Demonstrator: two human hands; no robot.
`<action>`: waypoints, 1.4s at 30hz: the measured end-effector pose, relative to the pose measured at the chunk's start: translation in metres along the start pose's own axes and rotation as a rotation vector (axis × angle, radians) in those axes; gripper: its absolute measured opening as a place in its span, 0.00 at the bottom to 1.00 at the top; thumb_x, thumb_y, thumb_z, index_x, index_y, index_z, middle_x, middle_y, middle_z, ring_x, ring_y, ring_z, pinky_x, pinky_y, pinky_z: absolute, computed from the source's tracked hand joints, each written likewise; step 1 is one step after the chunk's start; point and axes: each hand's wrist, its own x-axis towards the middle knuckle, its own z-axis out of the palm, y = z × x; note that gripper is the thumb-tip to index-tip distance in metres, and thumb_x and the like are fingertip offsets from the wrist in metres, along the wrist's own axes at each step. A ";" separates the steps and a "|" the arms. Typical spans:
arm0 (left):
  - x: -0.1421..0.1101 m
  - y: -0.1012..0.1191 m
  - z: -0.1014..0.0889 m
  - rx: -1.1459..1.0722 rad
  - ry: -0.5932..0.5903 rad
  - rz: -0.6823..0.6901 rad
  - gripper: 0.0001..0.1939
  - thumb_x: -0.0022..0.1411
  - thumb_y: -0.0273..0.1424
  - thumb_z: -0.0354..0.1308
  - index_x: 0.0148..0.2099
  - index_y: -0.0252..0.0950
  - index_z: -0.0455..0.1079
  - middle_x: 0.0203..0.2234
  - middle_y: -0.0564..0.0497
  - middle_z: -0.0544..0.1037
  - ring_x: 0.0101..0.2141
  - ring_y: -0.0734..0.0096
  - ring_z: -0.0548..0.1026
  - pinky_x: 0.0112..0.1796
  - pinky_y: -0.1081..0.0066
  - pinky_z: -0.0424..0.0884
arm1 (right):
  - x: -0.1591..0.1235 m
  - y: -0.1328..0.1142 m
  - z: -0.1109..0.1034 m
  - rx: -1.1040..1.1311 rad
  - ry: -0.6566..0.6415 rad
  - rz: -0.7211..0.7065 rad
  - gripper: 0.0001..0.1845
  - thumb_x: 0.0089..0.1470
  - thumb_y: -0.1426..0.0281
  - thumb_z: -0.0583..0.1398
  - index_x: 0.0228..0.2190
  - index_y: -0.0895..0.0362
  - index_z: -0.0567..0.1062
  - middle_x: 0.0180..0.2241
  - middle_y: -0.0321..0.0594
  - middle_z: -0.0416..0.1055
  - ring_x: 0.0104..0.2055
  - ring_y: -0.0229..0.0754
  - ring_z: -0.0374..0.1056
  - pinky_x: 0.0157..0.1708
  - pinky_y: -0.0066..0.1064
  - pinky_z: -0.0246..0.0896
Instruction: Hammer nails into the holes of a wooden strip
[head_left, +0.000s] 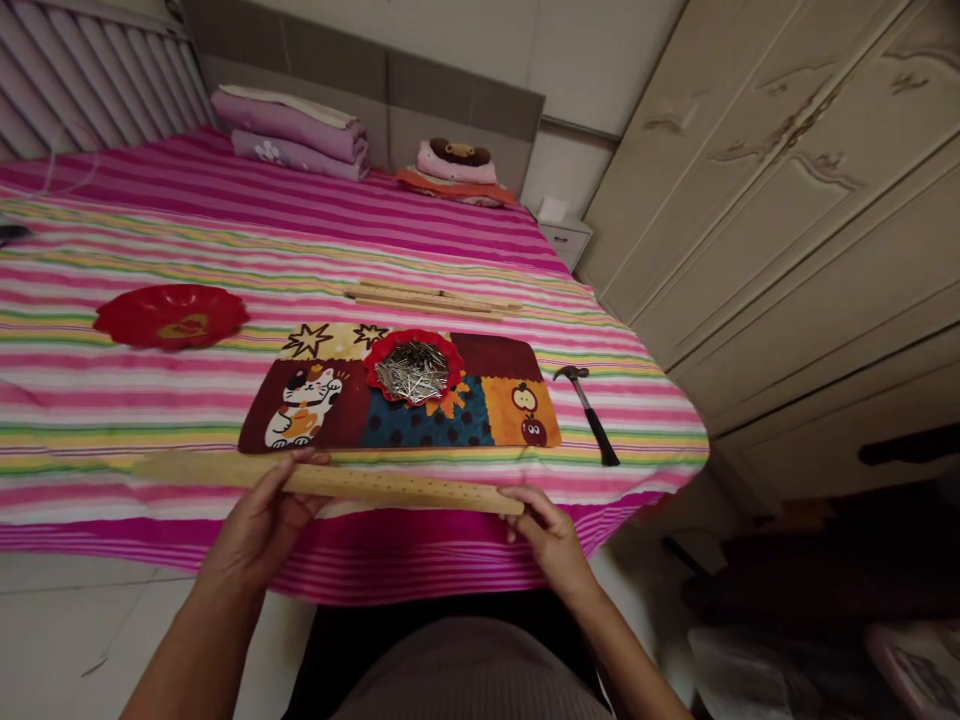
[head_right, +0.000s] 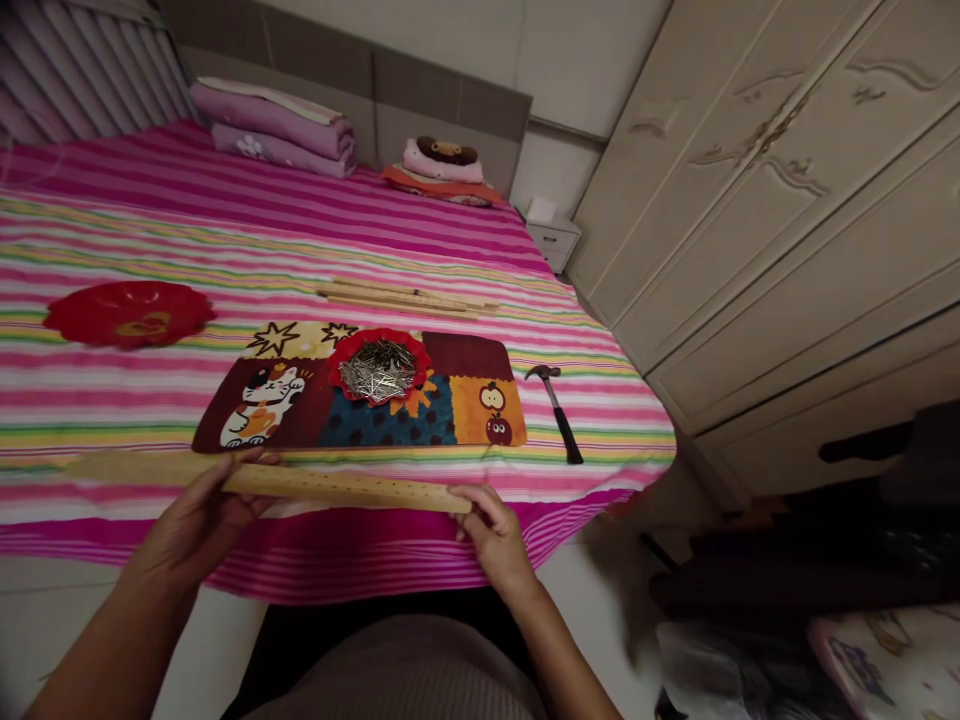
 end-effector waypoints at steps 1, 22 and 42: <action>-0.001 -0.001 -0.001 0.002 -0.005 -0.037 0.08 0.55 0.24 0.54 0.36 0.33 0.73 0.29 0.50 0.79 0.30 0.70 0.77 0.32 0.69 0.78 | 0.000 0.001 -0.005 -0.007 0.049 -0.048 0.13 0.44 0.74 0.60 0.34 0.51 0.78 0.31 0.33 0.73 0.23 0.33 0.66 0.30 0.30 0.64; -0.001 -0.039 0.015 -0.081 -0.051 -0.167 0.16 0.53 0.16 0.53 0.41 0.34 0.75 0.30 0.49 0.80 0.30 0.69 0.78 0.32 0.74 0.77 | 0.011 0.000 -0.023 0.377 0.315 -0.039 0.12 0.41 0.74 0.62 0.33 0.53 0.75 0.40 0.36 0.74 0.24 0.34 0.66 0.29 0.32 0.63; 0.009 -0.014 0.011 -0.036 -0.057 -0.146 0.16 0.56 0.18 0.46 0.42 0.32 0.72 0.34 0.47 0.80 0.36 0.65 0.78 0.42 0.57 0.77 | 0.021 0.012 -0.062 0.528 0.574 -0.050 0.18 0.37 0.73 0.68 0.35 0.54 0.74 0.26 0.30 0.70 0.27 0.33 0.67 0.27 0.28 0.68</action>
